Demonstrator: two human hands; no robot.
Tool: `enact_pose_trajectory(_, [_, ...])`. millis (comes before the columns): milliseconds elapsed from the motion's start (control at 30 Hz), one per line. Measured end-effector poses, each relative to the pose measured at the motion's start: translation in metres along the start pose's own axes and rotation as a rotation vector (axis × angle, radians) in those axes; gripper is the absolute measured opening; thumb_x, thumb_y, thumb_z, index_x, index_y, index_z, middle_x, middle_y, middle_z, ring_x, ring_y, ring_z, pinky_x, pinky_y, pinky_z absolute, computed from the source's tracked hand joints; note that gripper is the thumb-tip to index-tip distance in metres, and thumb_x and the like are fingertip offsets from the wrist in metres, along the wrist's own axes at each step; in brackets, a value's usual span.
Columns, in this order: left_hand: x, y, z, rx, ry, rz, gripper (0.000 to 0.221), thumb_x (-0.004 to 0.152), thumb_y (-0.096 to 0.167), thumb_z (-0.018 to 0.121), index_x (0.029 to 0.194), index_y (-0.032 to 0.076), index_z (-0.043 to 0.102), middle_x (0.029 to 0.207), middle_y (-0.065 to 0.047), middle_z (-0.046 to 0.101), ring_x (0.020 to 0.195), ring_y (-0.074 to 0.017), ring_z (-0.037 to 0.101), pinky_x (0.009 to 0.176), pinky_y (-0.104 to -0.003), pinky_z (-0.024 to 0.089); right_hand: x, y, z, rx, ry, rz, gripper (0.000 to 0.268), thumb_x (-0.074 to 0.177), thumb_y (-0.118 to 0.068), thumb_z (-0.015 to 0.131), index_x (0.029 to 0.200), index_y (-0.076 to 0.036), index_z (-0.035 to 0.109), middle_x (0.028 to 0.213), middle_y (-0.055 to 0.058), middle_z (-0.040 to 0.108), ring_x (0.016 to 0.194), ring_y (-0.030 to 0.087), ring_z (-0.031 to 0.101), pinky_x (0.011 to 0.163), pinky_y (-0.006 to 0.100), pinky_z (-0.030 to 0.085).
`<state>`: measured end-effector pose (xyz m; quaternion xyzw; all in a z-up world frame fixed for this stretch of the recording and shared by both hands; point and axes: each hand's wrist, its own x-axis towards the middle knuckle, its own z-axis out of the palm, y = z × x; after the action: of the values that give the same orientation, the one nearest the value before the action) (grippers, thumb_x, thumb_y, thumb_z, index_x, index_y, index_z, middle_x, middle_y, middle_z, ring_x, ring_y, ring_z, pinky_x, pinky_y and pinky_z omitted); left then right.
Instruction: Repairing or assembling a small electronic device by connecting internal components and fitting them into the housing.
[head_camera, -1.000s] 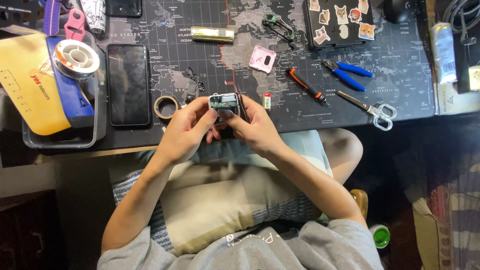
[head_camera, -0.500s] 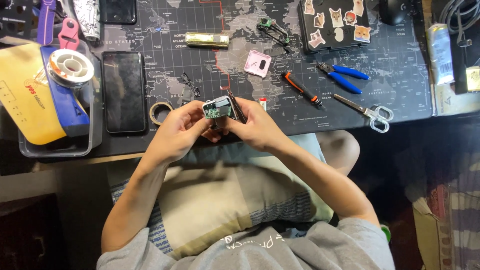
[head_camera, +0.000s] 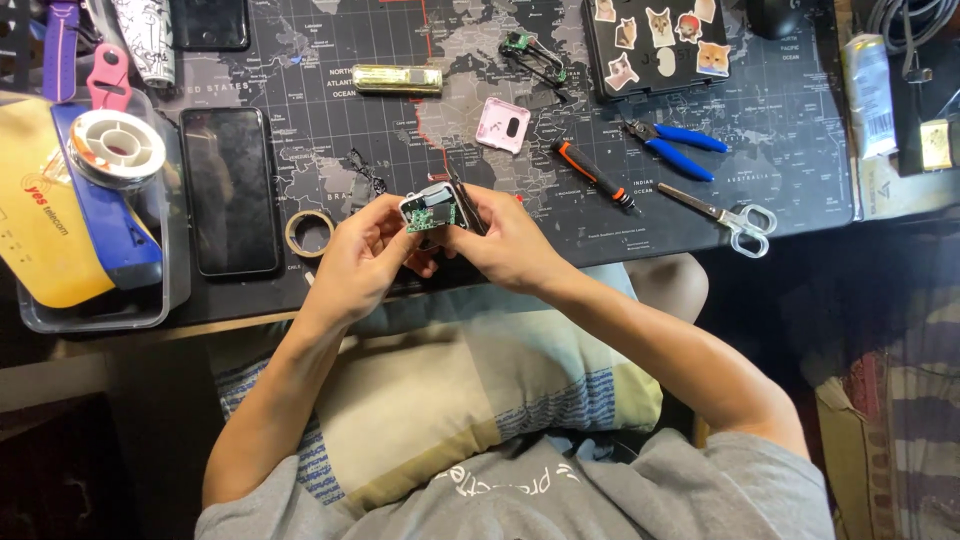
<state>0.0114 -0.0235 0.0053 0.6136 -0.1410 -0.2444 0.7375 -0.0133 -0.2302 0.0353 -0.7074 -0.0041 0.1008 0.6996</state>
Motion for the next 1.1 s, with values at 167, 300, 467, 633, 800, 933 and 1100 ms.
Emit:
enact_pose_trajectory(167, [-0.001,0.004,0.002,0.14,0.053,0.015,0.012,0.109,0.005,0.066,0.119,-0.001,0.071,0.084,-0.013,0.072,0.073,-0.0198,0.076,0.072,-0.04,0.071,0.005,0.006,-0.002,-0.018,-0.009,0.043,0.004,0.095,-0.007,0.077,0.093,-0.011,0.077,0.073,0.001,0.075,0.075,0.009,0.069,0.077,0.025,0.059])
enact_pose_trajectory(300, [0.002,0.008,-0.001,0.2,0.053,0.011,0.013,0.109,0.001,0.064,0.121,-0.001,0.069,0.084,-0.015,0.072,0.073,-0.0181,0.073,0.072,-0.04,0.07,0.005,-0.004,-0.005,-0.157,-0.015,0.066,0.008,0.097,-0.008,0.074,0.089,-0.009,0.076,0.072,0.001,0.074,0.076,0.011,0.067,0.079,0.027,0.057])
enact_pose_trajectory(467, [0.0,0.02,0.006,0.274,0.056,0.022,0.013,0.109,0.002,0.062,0.12,-0.002,0.068,0.079,-0.018,0.073,0.071,-0.0173,0.071,0.067,-0.039,0.067,0.004,-0.006,-0.01,-0.324,0.011,0.043,0.009,0.097,-0.014,0.077,0.089,-0.01,0.075,0.067,0.004,0.072,0.07,0.013,0.067,0.074,0.031,0.056])
enact_pose_trajectory(633, [0.0,0.009,0.007,0.358,0.09,0.072,0.013,0.107,0.002,0.063,0.118,0.0,0.069,0.077,-0.018,0.074,0.068,-0.0174,0.072,0.063,-0.036,0.064,0.004,-0.008,-0.005,-0.396,0.031,-0.011,0.018,0.101,-0.019,0.076,0.085,-0.012,0.069,0.062,0.004,0.068,0.065,0.013,0.064,0.069,0.03,0.053])
enact_pose_trajectory(800, [-0.001,0.014,0.013,0.386,0.137,0.134,0.012,0.106,0.003,0.064,0.115,-0.001,0.07,0.074,-0.02,0.072,0.066,-0.019,0.07,0.06,-0.035,0.062,0.004,-0.001,0.001,-0.429,0.087,-0.057,0.017,0.1,-0.019,0.076,0.087,-0.013,0.069,0.063,0.006,0.068,0.065,0.018,0.066,0.069,0.033,0.054])
enact_pose_trajectory(933, [-0.001,0.01,0.014,0.404,0.154,0.154,0.012,0.107,0.005,0.065,0.116,-0.001,0.071,0.071,-0.019,0.07,0.065,-0.0174,0.069,0.058,-0.034,0.061,0.005,0.005,0.003,-0.462,0.121,-0.076,0.016,0.1,-0.018,0.075,0.088,-0.012,0.067,0.064,0.007,0.067,0.067,0.018,0.064,0.069,0.034,0.053])
enact_pose_trajectory(1100, [-0.003,0.0,0.012,0.419,0.17,0.215,0.013,0.107,0.0,0.061,0.116,0.0,0.07,0.066,-0.017,0.066,0.059,-0.0207,0.071,0.056,-0.034,0.057,0.007,0.007,0.007,-0.483,0.147,-0.011,0.006,0.096,-0.011,0.07,0.09,-0.012,0.07,0.067,0.011,0.069,0.07,0.024,0.069,0.073,0.04,0.057])
